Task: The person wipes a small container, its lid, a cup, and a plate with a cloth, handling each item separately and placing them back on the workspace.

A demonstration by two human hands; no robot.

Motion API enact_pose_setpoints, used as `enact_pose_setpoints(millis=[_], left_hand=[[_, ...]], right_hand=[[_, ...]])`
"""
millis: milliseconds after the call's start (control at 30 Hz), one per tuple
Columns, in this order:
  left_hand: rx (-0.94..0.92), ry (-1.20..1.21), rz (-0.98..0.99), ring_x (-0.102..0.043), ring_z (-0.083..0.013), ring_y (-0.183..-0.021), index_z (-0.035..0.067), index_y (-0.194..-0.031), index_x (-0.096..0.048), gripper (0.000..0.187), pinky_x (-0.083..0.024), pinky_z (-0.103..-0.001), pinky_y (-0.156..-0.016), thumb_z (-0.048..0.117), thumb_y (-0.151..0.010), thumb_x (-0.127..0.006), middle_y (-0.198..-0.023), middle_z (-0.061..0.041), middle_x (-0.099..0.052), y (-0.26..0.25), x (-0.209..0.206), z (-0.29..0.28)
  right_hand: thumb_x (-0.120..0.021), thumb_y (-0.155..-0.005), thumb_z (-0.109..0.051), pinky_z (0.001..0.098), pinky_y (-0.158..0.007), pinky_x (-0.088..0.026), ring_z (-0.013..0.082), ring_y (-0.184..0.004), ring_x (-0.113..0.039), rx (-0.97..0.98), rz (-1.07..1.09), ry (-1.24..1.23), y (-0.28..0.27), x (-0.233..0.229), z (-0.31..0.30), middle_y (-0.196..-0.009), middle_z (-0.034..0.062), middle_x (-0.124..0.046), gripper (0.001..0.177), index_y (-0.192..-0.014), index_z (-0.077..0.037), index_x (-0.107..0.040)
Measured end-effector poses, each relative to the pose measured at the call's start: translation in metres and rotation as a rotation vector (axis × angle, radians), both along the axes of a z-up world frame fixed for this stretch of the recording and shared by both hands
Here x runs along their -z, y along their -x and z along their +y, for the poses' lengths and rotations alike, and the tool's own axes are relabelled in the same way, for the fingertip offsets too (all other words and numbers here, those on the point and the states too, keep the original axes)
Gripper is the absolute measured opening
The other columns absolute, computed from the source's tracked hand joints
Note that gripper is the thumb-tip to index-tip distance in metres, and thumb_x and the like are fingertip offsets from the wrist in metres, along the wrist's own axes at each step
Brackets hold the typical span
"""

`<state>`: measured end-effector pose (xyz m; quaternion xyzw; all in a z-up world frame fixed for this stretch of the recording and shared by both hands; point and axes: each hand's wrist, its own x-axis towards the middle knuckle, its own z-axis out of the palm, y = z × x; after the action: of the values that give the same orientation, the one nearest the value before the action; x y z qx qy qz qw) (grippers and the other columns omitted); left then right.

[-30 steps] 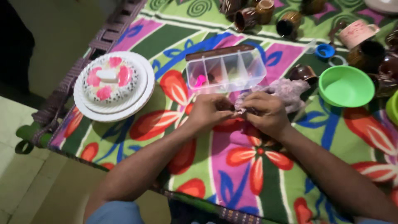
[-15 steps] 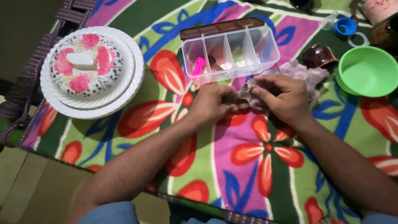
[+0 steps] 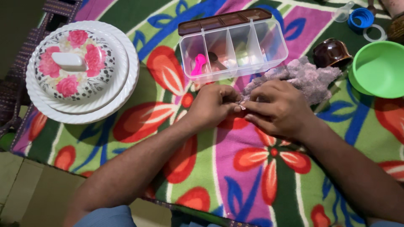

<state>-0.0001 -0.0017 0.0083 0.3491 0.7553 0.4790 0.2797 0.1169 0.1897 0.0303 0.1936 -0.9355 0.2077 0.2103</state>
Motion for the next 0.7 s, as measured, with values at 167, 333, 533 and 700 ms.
enact_pose_setpoints(millis=[167, 333, 533, 700], left_hand=[[0.033, 0.002, -0.041, -0.076, -0.0080, -0.072, 0.000, -0.092, -0.075, 0.013, -0.060, -0.027, -0.063, 0.007, -0.081, -0.081, -0.080, -0.005, -0.078, -0.003, -0.003, -0.001], [0.032, -0.034, -0.048, -0.076, -0.0106, -0.074, -0.001, -0.094, -0.075, 0.013, -0.061, -0.028, -0.064, 0.001, -0.082, -0.079, -0.081, -0.007, -0.078, -0.003, 0.000, 0.000], [0.053, -0.057, -0.066, -0.078, -0.0119, -0.080, -0.001, -0.095, -0.074, 0.012, -0.062, -0.027, -0.069, 0.000, -0.083, -0.078, -0.085, -0.008, -0.079, -0.004, 0.007, -0.001], [0.076, -0.126, -0.126, -0.078, -0.0124, -0.085, -0.001, -0.100, -0.074, 0.015, -0.063, -0.027, -0.075, -0.002, -0.085, -0.075, -0.090, -0.009, -0.080, -0.005, 0.006, -0.002]], right_hand=[[-0.082, -0.081, -0.028, 0.0390, -0.083, -0.052, 0.0260, -0.091, -0.067, -0.020, 0.082, -0.068, 0.000, 0.007, 0.001, -0.095, 0.0040, -0.069, 0.024, -0.100, -0.015, -0.077], [-0.086, -0.078, -0.022, 0.0403, -0.070, -0.049, 0.0240, -0.079, -0.064, 0.025, 0.046, -0.082, -0.001, 0.015, 0.008, -0.087, 0.0021, -0.067, 0.018, -0.091, -0.015, -0.074], [-0.081, -0.078, -0.016, 0.0360, -0.068, -0.049, 0.0211, -0.077, -0.063, -0.164, 0.037, 0.078, -0.001, 0.018, 0.012, -0.087, 0.0002, -0.065, 0.032, -0.109, -0.022, -0.082], [-0.087, -0.068, -0.020, 0.0390, -0.063, -0.048, 0.0228, -0.071, -0.063, -0.055, 0.006, 0.014, -0.002, 0.022, 0.014, -0.077, 0.0007, -0.063, 0.020, -0.085, -0.019, -0.076]])
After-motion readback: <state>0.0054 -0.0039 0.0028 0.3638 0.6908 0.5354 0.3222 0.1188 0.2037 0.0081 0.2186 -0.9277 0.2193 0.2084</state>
